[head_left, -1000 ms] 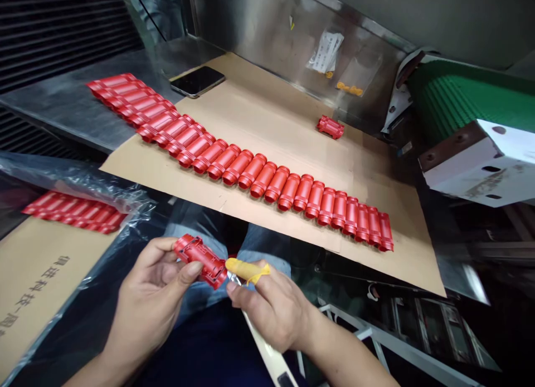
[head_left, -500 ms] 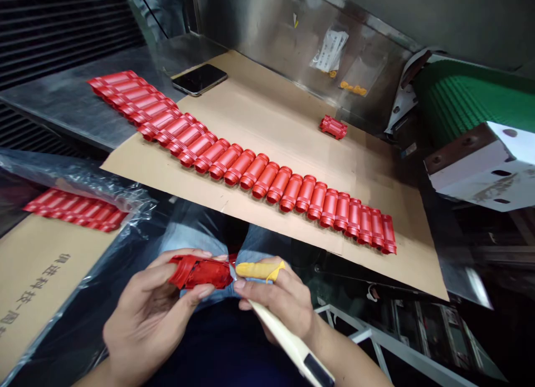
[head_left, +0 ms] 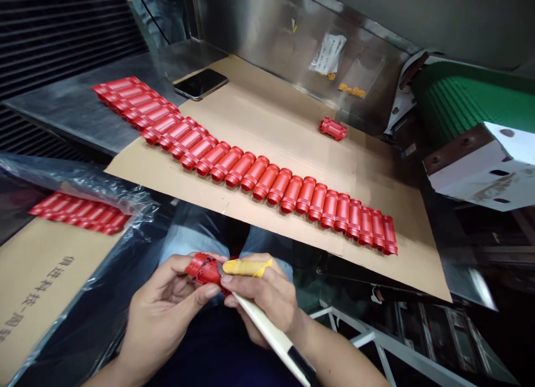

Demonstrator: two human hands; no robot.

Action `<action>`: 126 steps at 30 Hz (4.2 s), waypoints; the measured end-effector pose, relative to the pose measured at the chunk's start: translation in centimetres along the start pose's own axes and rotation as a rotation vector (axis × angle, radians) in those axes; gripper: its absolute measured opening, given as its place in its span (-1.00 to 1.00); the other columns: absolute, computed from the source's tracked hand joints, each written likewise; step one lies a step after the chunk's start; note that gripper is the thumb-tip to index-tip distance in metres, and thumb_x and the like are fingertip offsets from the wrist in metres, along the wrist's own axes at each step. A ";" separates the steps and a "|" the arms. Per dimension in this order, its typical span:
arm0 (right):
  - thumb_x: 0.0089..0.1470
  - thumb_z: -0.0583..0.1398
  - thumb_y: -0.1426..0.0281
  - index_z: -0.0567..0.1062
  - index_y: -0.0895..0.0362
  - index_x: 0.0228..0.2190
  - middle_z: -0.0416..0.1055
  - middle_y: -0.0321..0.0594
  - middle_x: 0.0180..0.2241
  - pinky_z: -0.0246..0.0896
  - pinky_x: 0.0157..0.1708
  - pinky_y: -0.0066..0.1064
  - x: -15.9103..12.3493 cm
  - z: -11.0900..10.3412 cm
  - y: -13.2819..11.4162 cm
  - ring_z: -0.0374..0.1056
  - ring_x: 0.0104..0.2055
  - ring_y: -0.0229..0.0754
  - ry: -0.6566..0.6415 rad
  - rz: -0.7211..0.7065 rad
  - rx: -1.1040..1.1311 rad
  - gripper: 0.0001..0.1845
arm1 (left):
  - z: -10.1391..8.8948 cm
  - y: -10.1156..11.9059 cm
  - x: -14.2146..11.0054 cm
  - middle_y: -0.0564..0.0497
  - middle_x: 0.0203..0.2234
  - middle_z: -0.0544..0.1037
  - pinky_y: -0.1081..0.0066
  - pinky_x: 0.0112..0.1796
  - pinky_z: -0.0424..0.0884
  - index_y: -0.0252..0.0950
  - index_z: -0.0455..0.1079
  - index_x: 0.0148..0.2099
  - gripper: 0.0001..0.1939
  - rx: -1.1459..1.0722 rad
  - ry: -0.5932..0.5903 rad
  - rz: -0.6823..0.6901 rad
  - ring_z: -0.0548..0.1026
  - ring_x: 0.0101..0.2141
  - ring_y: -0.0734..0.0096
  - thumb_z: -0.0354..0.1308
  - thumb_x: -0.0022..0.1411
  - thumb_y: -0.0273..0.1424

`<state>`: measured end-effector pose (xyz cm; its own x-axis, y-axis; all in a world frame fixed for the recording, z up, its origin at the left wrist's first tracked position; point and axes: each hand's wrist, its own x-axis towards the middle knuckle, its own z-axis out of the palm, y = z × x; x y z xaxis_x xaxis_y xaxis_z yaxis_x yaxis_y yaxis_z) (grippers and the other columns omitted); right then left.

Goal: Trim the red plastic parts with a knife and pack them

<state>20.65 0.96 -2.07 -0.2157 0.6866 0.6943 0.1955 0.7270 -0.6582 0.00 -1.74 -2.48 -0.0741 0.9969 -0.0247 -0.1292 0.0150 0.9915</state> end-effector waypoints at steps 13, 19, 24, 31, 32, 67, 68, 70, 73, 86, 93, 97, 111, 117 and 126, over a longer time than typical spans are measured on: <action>0.48 0.30 0.53 0.58 0.13 0.28 0.74 0.00 0.00 0.78 0.08 -0.11 -0.2 0.3 -0.6 0.74 0.02 0.05 0.030 0.053 0.038 -0.59 | 0.6 0.2 0.2 -0.05 -0.07 0.74 0.43 -0.07 0.77 -0.10 0.72 -0.09 -0.78 0.015 0.021 0.065 0.78 -0.09 0.22 0.59 0.30 -0.50; 0.50 0.29 0.51 0.55 0.09 0.28 0.75 -0.03 -0.01 0.76 0.11 -0.12 -0.2 0.4 -0.9 0.74 0.04 0.02 0.024 0.077 0.050 -0.61 | 0.6 0.1 -0.2 -0.07 -0.06 0.72 0.38 -0.04 0.78 -0.04 0.73 -0.08 -0.79 0.047 0.032 0.058 0.76 -0.05 0.15 0.54 0.35 -0.49; 0.46 0.30 0.53 0.57 0.11 0.20 0.73 -0.02 -0.04 0.75 0.08 -0.09 -0.3 0.5 -1.1 0.73 0.02 0.04 0.035 0.105 0.066 -0.65 | 0.5 0.1 -0.4 -0.09 -0.05 0.70 0.39 -0.06 0.78 -0.05 0.73 -0.05 -0.75 0.039 0.032 0.075 0.77 -0.06 0.15 0.56 0.32 -0.51; 0.49 0.28 0.51 0.57 0.14 0.20 0.72 0.01 -0.05 0.73 0.11 -0.07 -0.4 0.2 -1.4 0.72 0.03 0.03 0.027 0.112 0.054 -0.69 | 0.6 0.0 -0.6 -0.09 -0.07 0.72 0.32 -0.07 0.80 -0.03 0.75 -0.06 -0.76 0.054 0.038 0.065 0.77 -0.06 0.10 0.56 0.32 -0.50; 0.50 0.28 0.50 0.56 0.13 0.20 0.72 0.00 -0.05 0.73 0.10 -0.07 -0.3 0.1 -1.5 0.72 0.03 0.04 0.023 0.118 0.050 -0.69 | 0.7 0.0 -0.6 -0.08 -0.07 0.73 0.32 -0.07 0.80 -0.03 0.75 -0.07 -0.76 0.059 0.043 0.069 0.77 -0.07 0.11 0.56 0.31 -0.49; 0.53 0.30 0.48 0.55 0.14 0.22 0.73 0.05 0.01 0.69 0.20 -0.05 0.7 -1.2 -0.6 0.70 0.11 0.05 -0.127 0.089 0.083 -0.70 | 0.6 0.4 0.0 0.02 0.00 0.70 0.56 0.09 0.67 -0.08 0.69 -0.02 -0.74 0.046 -0.014 0.112 0.75 0.01 0.37 0.53 0.37 -0.54; 0.54 0.30 0.48 0.54 0.13 0.23 0.73 0.03 -0.01 0.69 0.20 -0.05 0.6 -1.2 -0.4 0.70 0.10 0.05 -0.140 0.073 0.093 -0.69 | 0.6 0.5 0.0 0.02 0.00 0.70 0.55 0.09 0.67 -0.08 0.70 -0.03 -0.74 0.048 -0.008 0.106 0.75 0.01 0.36 0.54 0.36 -0.54; 0.55 0.27 0.48 0.53 0.10 0.25 0.73 0.01 -0.01 0.69 0.19 -0.03 0.4 -1.2 -0.2 0.69 0.10 0.04 -0.147 0.047 0.118 -0.67 | 0.7 0.6 0.0 0.02 -0.02 0.71 0.55 0.06 0.68 -0.07 0.71 -0.05 -0.75 0.046 0.007 0.089 0.75 0.00 0.34 0.57 0.33 -0.51; 0.57 0.31 0.31 0.61 0.06 0.14 0.75 -0.02 0.00 0.72 0.10 -0.08 0.1 -1.6 -0.3 0.72 0.08 0.04 -0.073 0.227 0.280 -0.79 | 0.6 1.0 0.0 0.01 -0.06 0.72 0.53 -0.01 0.70 -0.05 0.72 -0.08 -0.78 0.009 0.031 0.029 0.74 -0.05 0.30 0.61 0.29 -0.44; 0.56 0.33 0.40 0.63 0.08 0.24 0.76 0.00 0.01 0.71 0.07 -0.11 0.4 -1.6 -1.1 0.72 0.05 0.00 -0.047 0.135 0.134 -0.70 | 0.6 0.9 0.0 0.01 -0.03 0.71 0.53 -0.01 0.70 -0.04 0.70 -0.04 -0.74 0.020 0.014 0.075 0.74 -0.04 0.31 0.57 0.33 -0.50; 0.57 0.31 0.43 0.62 0.17 0.18 0.74 0.06 0.00 0.71 0.09 -0.12 0.4 -1.6 -1.2 0.71 0.05 -0.01 -0.059 0.115 0.115 -0.76 | 0.4 0.6 -0.2 0.01 -0.02 0.71 0.56 0.05 0.68 -0.10 0.67 0.00 -0.72 0.050 -0.019 0.152 0.74 0.00 0.36 0.51 0.37 -0.58; 0.57 0.30 0.42 0.58 0.16 0.17 0.72 0.07 0.02 0.69 0.16 -0.05 0.5 -1.7 -1.1 0.69 0.10 0.02 -0.103 0.132 0.100 -0.77 | 0.2 0.1 -0.1 0.00 -0.01 0.70 0.52 0.09 0.68 -0.12 0.66 0.01 -0.71 0.078 -0.026 0.177 0.74 0.04 0.34 0.50 0.37 -0.60; 0.51 0.40 0.13 0.62 0.02 -0.01 0.75 -0.04 -0.06 0.71 -0.02 -0.10 -0.5 -2.7 -0.8 0.73 -0.03 0.03 0.013 0.609 0.583 -0.76 | -0.4 0.2 0.1 0.03 -0.02 0.71 0.48 0.01 0.69 -0.06 0.69 -0.09 -0.74 -0.133 0.044 -0.174 0.72 -0.05 0.25 0.65 0.26 -0.42; 0.48 0.39 0.09 0.52 -0.03 -0.24 0.59 -0.37 -0.47 0.50 -0.51 -0.46 0.5 -5.0 -0.6 0.51 -0.56 -0.25 -0.043 0.444 1.170 -0.69 | -0.4 -0.2 0.8 0.05 -0.10 0.79 0.41 -0.11 0.72 0.00 0.63 0.06 -0.58 -0.238 0.031 -0.223 0.74 -0.22 0.28 0.66 0.25 -0.40; 0.30 0.51 -0.04 0.72 0.13 -0.10 0.56 -0.34 -0.44 0.26 -0.60 -0.56 2.0 -2.9 0.4 0.37 -0.56 -0.35 -0.168 1.096 0.546 -0.52 | 0.8 3.2 0.7 -0.21 -0.08 0.82 0.38 -0.30 0.65 -0.17 0.78 0.24 -0.51 -0.284 -0.056 -0.605 0.70 -0.35 0.22 0.58 0.33 -0.13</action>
<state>23.07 2.63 -0.13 -0.3178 0.8926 -0.3199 -0.0659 -0.3574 -0.9316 0.31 -0.98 0.79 0.1434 0.8217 -0.5515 -0.3877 0.5594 0.7326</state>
